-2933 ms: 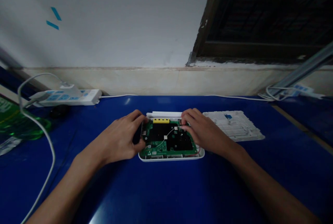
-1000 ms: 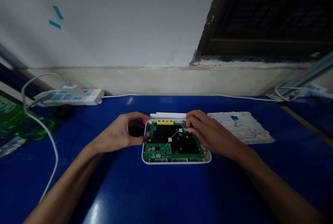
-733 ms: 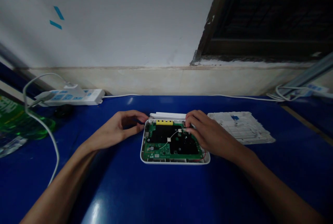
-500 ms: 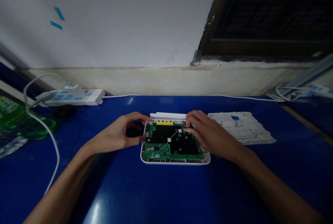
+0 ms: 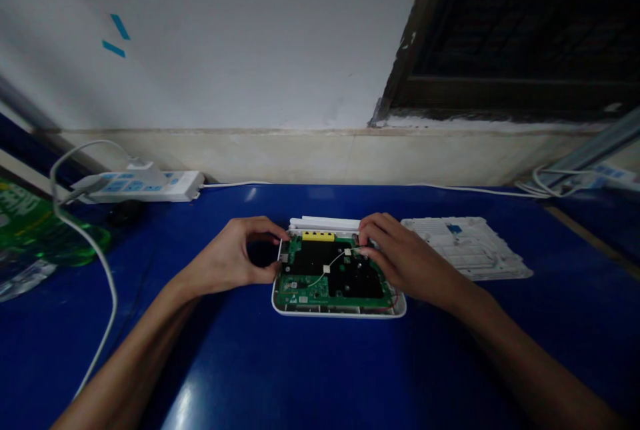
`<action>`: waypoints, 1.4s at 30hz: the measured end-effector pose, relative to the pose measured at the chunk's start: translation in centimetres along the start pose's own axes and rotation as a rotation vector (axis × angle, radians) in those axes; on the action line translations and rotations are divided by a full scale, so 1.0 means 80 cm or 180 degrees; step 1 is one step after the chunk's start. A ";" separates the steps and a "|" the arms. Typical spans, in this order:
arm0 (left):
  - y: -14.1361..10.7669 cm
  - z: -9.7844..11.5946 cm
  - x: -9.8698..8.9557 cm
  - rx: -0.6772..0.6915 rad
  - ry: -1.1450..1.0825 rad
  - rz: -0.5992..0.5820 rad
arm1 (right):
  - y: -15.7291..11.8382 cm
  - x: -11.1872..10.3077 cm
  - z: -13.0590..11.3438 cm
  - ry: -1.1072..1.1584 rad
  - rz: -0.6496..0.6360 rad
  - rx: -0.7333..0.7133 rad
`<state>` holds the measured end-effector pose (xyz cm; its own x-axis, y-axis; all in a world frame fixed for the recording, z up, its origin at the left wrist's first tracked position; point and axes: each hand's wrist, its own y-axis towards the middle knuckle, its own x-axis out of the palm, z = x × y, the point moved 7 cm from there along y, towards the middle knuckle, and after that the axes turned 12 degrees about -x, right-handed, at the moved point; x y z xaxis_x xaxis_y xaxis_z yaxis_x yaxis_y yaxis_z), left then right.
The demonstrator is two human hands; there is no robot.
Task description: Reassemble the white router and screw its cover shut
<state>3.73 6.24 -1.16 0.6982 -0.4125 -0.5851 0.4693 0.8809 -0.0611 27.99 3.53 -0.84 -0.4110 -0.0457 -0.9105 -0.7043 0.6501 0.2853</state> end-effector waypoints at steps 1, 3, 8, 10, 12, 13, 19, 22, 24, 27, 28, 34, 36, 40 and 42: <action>0.000 0.000 0.000 0.0015 0.0008 0.0021 | 0.000 0.000 0.000 -0.0007 0.0000 -0.0003; -0.001 -0.001 -0.001 0.0035 0.0029 0.0064 | -0.001 0.000 0.000 -0.0018 -0.0002 -0.0014; -0.002 -0.002 -0.002 0.0096 0.0167 0.0208 | 0.000 0.001 0.000 -0.0078 -0.0027 -0.0016; -0.002 -0.002 -0.003 0.0109 0.0183 0.0260 | 0.000 0.000 -0.001 -0.0087 -0.0020 -0.0049; -0.001 -0.001 -0.005 0.0081 0.0148 0.0330 | 0.001 0.000 -0.005 -0.0074 -0.0019 -0.0110; -0.001 0.000 -0.006 0.0049 0.0115 0.0344 | 0.001 0.001 -0.006 -0.0072 -0.0024 -0.0119; -0.003 0.012 -0.009 -0.0030 0.0003 0.0137 | 0.001 0.000 -0.007 -0.0092 -0.0035 -0.0021; -0.005 0.018 -0.008 0.0076 -0.0070 -0.0024 | 0.001 0.000 -0.007 -0.0115 -0.0043 -0.0066; -0.005 0.019 -0.007 0.0128 -0.0069 -0.0084 | 0.002 0.001 -0.007 -0.0131 -0.0051 -0.0084; -0.006 0.019 -0.008 0.0174 0.0131 -0.0119 | 0.002 0.001 -0.006 -0.0090 -0.0018 -0.0070; -0.006 0.021 -0.009 0.0216 0.0232 -0.0137 | 0.002 0.001 -0.006 -0.0066 -0.0002 -0.0057; -0.014 0.030 0.000 0.0333 0.0613 -0.0263 | 0.001 0.001 -0.002 0.0074 0.0048 0.0072; -0.015 0.029 0.005 0.0258 0.0613 -0.0309 | 0.002 0.002 -0.001 0.0140 0.0042 0.0139; -0.017 0.030 0.012 0.0217 0.0621 -0.0358 | 0.003 0.001 -0.001 0.0261 0.0056 0.0217; -0.018 0.032 0.012 0.0205 0.0662 -0.0363 | 0.002 0.000 -0.001 0.0301 0.0056 0.0239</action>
<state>5.08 3.96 0.46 0.5155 -0.4461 -0.7316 0.5769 0.8120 -0.0885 27.79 3.58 -0.77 -0.4782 -0.1028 -0.8722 -0.6525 0.7064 0.2745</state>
